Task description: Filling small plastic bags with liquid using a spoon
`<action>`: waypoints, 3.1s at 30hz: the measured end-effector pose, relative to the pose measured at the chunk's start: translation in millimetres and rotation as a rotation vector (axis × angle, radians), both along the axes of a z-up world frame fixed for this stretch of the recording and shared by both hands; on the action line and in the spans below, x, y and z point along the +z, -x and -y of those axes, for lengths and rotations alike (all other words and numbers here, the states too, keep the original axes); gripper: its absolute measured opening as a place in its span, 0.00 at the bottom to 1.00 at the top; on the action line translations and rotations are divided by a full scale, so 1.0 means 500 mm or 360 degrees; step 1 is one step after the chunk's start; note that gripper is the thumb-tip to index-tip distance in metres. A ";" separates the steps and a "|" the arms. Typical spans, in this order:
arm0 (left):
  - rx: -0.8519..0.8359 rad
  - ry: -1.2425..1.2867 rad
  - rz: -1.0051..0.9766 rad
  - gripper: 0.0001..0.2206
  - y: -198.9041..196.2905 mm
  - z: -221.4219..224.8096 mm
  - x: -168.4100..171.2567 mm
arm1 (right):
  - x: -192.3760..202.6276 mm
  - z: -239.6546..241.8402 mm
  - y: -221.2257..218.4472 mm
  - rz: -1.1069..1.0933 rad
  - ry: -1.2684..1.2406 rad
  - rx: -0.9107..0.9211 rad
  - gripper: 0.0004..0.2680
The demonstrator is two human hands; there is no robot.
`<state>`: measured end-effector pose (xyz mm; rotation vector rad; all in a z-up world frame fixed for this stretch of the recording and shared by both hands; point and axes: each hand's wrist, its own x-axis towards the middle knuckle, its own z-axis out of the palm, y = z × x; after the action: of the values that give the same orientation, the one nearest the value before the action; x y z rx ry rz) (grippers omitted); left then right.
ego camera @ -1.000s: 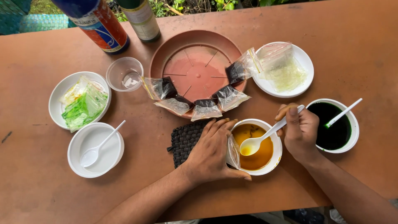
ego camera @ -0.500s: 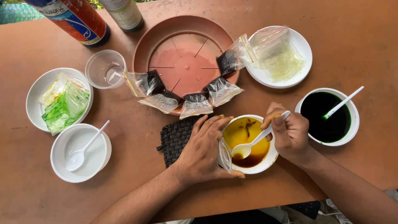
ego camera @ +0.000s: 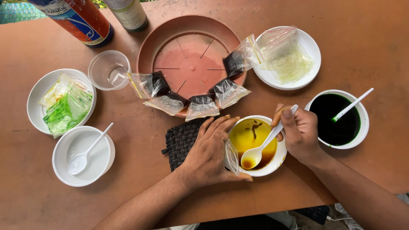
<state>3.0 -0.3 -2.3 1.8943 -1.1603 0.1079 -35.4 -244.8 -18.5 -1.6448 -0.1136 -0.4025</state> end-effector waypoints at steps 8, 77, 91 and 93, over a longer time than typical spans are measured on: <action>-0.0063 0.0071 -0.0177 0.33 -0.006 -0.004 0.013 | -0.027 0.019 -0.003 -0.0052 -0.0205 -0.0197 0.18; 0.0025 -0.0354 0.0051 0.55 0.001 -0.003 -0.002 | -0.004 0.018 0.016 -0.0051 0.0249 -0.0308 0.18; 0.0039 -0.0145 0.0079 0.49 0.004 -0.005 -0.005 | 0.034 0.008 0.015 -0.0023 0.0510 -0.0184 0.16; 0.0018 -0.0149 0.0042 0.45 0.004 -0.005 -0.009 | 0.039 0.000 0.015 0.0016 0.0610 -0.0140 0.16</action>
<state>1.2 2.2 -6.8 1.9870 -1.1905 0.0863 -42.9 -244.8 1.0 -2.0306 -0.1321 -0.4773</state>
